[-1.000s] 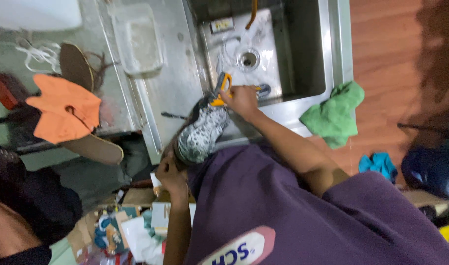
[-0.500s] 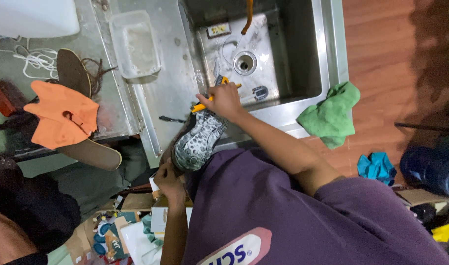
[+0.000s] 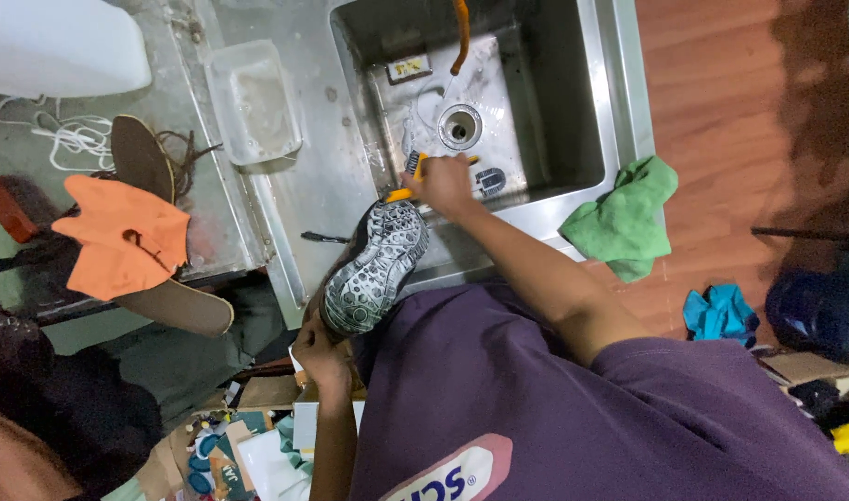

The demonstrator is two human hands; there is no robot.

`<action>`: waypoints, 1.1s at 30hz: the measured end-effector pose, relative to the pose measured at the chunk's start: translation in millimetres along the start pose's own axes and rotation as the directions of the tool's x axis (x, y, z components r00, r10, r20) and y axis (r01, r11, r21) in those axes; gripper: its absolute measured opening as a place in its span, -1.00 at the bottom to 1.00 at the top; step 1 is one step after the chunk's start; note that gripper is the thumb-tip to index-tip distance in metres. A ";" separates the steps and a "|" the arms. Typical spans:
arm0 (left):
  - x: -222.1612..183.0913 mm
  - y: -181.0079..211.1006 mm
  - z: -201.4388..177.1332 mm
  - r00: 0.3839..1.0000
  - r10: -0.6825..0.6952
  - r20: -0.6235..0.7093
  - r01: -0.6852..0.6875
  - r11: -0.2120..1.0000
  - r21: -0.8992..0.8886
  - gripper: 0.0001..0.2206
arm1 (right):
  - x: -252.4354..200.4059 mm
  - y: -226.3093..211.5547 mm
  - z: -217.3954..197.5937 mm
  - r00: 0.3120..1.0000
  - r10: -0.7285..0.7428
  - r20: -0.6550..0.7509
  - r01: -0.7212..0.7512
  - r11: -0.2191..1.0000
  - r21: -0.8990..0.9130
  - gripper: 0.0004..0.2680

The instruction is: Scraping the sole of a shoe using a small hand tool over a sink to clean or prepare the surface.

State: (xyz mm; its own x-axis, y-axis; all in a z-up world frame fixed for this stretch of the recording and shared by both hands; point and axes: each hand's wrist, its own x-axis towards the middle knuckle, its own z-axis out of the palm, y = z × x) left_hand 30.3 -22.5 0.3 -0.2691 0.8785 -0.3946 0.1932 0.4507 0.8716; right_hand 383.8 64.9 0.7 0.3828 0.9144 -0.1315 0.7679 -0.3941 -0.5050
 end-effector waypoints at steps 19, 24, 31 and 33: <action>-45.0 93.1 28.1 1.000 0.003 -0.031 -0.008 0.991 -0.136 -0.77 | 2.2 -12.6 13.8 0.905 -0.349 -0.243 0.413 0.856 0.310 -0.76; -50.5 99.4 26.1 0.999 0.028 0.017 -0.026 0.995 -0.101 -0.72 | 5.3 -6.0 3.3 0.827 -0.495 -0.266 0.561 0.695 0.450 -0.73; -38.9 84.4 28.2 1.000 -0.009 -0.001 0.009 0.984 -0.177 -0.79 | 1.2 -20.7 0.3 0.867 -0.459 -0.192 0.492 0.735 0.466 -0.76; -36.7 74.4 23.6 0.999 -0.036 0.012 0.038 0.982 -0.185 -0.79 | 5.7 -1.1 13.8 0.904 -0.418 -0.094 0.407 0.769 0.492 -0.75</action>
State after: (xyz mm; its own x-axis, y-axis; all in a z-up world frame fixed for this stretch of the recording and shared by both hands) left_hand 76.8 -17.6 72.7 -0.2649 0.8634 -0.4294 0.0049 0.4465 0.8948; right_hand 378.0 71.8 -11.3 0.0736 0.9823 0.1724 0.4936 0.1143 -0.8622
